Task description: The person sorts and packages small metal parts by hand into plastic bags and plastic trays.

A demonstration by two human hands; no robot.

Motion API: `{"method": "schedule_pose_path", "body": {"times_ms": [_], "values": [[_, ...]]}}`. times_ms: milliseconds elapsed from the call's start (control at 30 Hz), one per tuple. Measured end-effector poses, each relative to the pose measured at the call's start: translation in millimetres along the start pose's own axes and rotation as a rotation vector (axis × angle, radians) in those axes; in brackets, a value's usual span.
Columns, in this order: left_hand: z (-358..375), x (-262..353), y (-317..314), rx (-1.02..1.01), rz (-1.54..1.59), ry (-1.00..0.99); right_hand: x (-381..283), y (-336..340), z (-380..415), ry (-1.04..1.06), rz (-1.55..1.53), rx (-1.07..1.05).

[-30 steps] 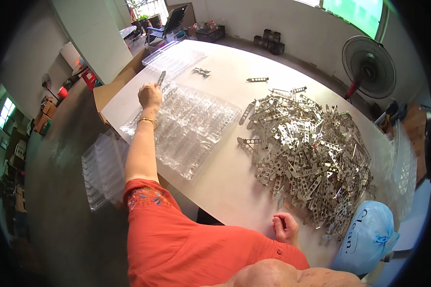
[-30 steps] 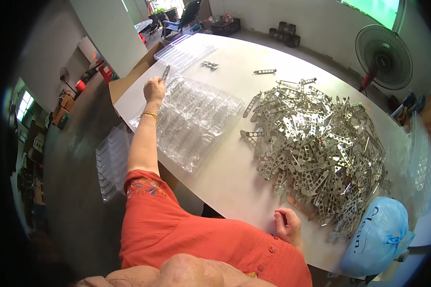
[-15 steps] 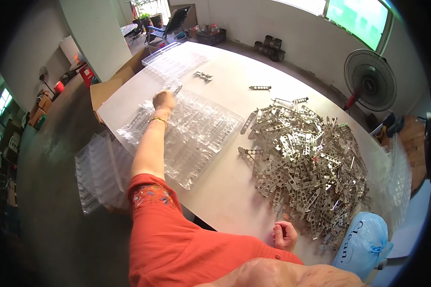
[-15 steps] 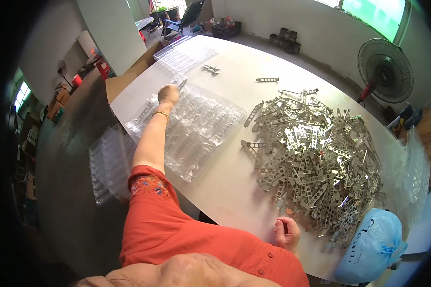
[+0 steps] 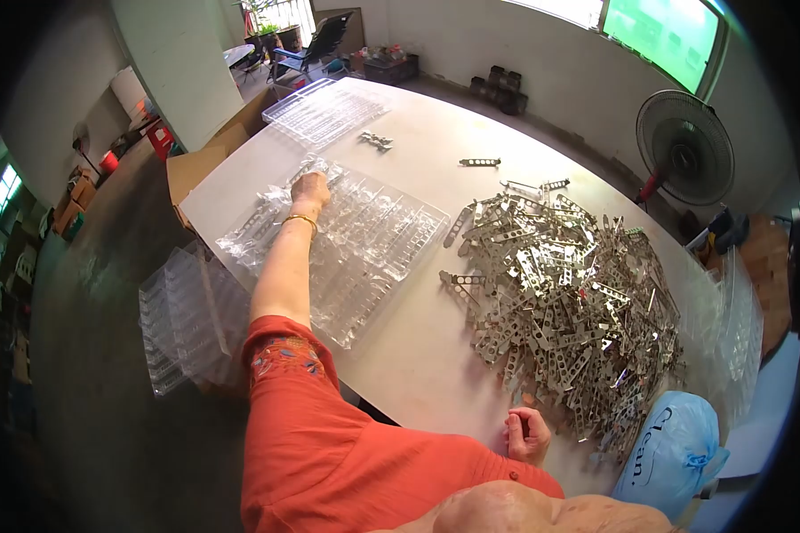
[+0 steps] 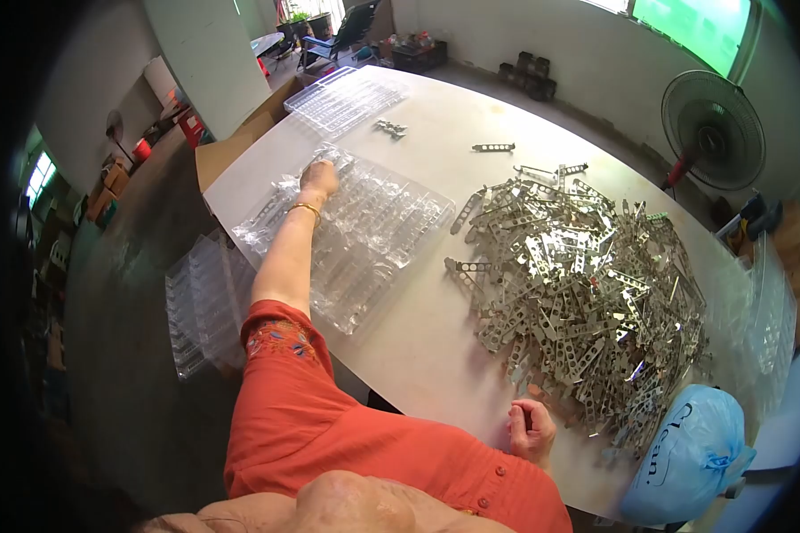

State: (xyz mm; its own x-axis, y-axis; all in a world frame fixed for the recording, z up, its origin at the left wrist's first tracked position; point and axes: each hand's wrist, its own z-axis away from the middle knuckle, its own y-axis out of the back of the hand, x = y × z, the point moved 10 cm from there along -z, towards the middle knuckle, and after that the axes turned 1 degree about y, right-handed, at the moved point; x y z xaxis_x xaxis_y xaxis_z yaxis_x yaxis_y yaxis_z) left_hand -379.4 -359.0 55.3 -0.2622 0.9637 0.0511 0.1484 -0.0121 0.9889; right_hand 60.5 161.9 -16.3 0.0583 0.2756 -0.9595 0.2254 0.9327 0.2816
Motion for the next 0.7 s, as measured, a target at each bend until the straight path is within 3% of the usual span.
{"method": "schedule_pose_path", "body": {"times_ms": [100, 167, 233, 267, 300, 333, 400, 500, 567, 600, 700], "values": [[16, 22, 33, 0.167, 0.04, -0.068, 1, 1, 0, 0.007, -0.025, 0.001], [57, 59, 66, 0.383, 0.189, -0.303, 3, 5, 0, 0.009, -0.038, 0.028], [138, 113, 112, 0.61, 0.287, -0.627, 2, 0, 1, 0.066, -0.034, -0.045], [185, 140, 136, 0.653, 0.283, -0.716, 11, -3, 2, 0.018, -0.035, -0.13], [233, 167, 158, 0.679, 0.216, -0.766, 3, 3, 1, 0.019, -0.041, -0.077], [271, 188, 165, 0.706, 0.208, -0.812, -3, -10, 1, -0.083, -0.158, -0.194], [336, 220, 164, 0.749, 0.474, -0.979, -11, -38, 5, -0.229, -0.367, -0.425], [407, 282, 146, 0.517, 0.619, -1.167, -49, -75, -1, -0.159, -0.469, -0.692], [443, 311, 140, 0.486, 0.691, -1.261, -58, -94, 0, -0.103, -0.465, -0.796], [456, 320, 140, 0.481, 0.693, -1.311, -63, -98, -1, 0.054, -0.19, -0.851], [474, 327, 146, 0.495, 0.72, -1.376, -62, -104, 5, 0.013, -0.48, -0.851]]}}
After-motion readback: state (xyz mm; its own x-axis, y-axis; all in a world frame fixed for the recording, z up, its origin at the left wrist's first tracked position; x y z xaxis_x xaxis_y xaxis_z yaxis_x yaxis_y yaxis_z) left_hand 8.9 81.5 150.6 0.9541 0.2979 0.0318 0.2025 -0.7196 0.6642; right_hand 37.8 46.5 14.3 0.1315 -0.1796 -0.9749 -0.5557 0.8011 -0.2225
